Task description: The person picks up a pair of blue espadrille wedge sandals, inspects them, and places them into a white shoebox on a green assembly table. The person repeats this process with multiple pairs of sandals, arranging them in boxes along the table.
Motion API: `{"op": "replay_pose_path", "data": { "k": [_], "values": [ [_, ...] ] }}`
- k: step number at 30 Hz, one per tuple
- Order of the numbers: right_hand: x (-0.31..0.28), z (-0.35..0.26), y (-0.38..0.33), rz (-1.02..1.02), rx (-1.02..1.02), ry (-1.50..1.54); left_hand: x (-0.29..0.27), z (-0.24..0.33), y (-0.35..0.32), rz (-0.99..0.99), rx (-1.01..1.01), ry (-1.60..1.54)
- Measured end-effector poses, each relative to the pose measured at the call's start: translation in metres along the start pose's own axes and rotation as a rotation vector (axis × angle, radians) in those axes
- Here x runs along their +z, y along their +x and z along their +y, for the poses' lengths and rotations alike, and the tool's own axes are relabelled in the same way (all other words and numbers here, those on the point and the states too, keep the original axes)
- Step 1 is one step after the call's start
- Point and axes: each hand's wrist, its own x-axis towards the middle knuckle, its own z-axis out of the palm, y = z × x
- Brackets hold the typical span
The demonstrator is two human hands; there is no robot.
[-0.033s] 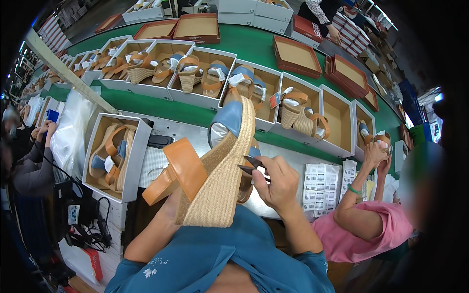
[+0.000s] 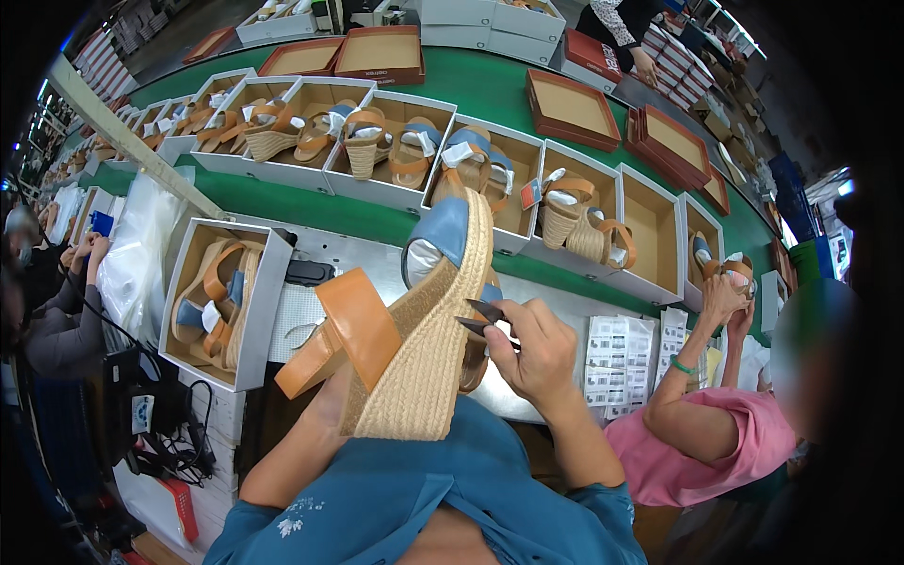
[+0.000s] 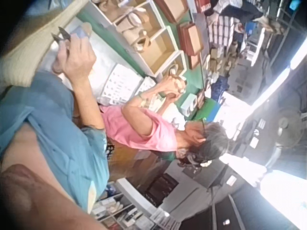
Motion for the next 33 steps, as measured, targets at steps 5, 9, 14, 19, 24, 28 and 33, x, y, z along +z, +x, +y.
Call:
{"op": "replay_pose_path", "data": {
  "k": [5,9,14,19,24,28,33],
  "values": [
    [-0.001,0.001,0.009,-0.033,-0.107,-0.138,-0.009,0.0,-0.005,-0.056,-0.089,-0.044],
    [-0.001,0.005,0.009,-0.023,-0.17,-0.205,-0.013,0.002,-0.005,0.019,-0.131,0.001],
    [-0.001,0.005,0.006,0.019,-0.167,-0.194,-0.001,0.002,-0.001,0.174,-0.131,0.131],
    [0.002,0.007,0.004,-0.01,-0.165,-0.191,-0.014,-0.001,-0.002,0.049,-0.099,0.023],
    [0.005,0.009,0.0,0.045,-0.046,-0.141,0.012,0.006,-0.001,0.163,-0.036,0.317],
    [0.005,-0.006,0.005,0.002,-0.047,-0.106,-0.012,0.004,0.002,0.053,-0.085,0.108],
    [0.008,-0.003,0.004,-0.011,-0.057,-0.217,-0.024,0.004,0.003,0.021,-0.096,0.052]
  ]
}}
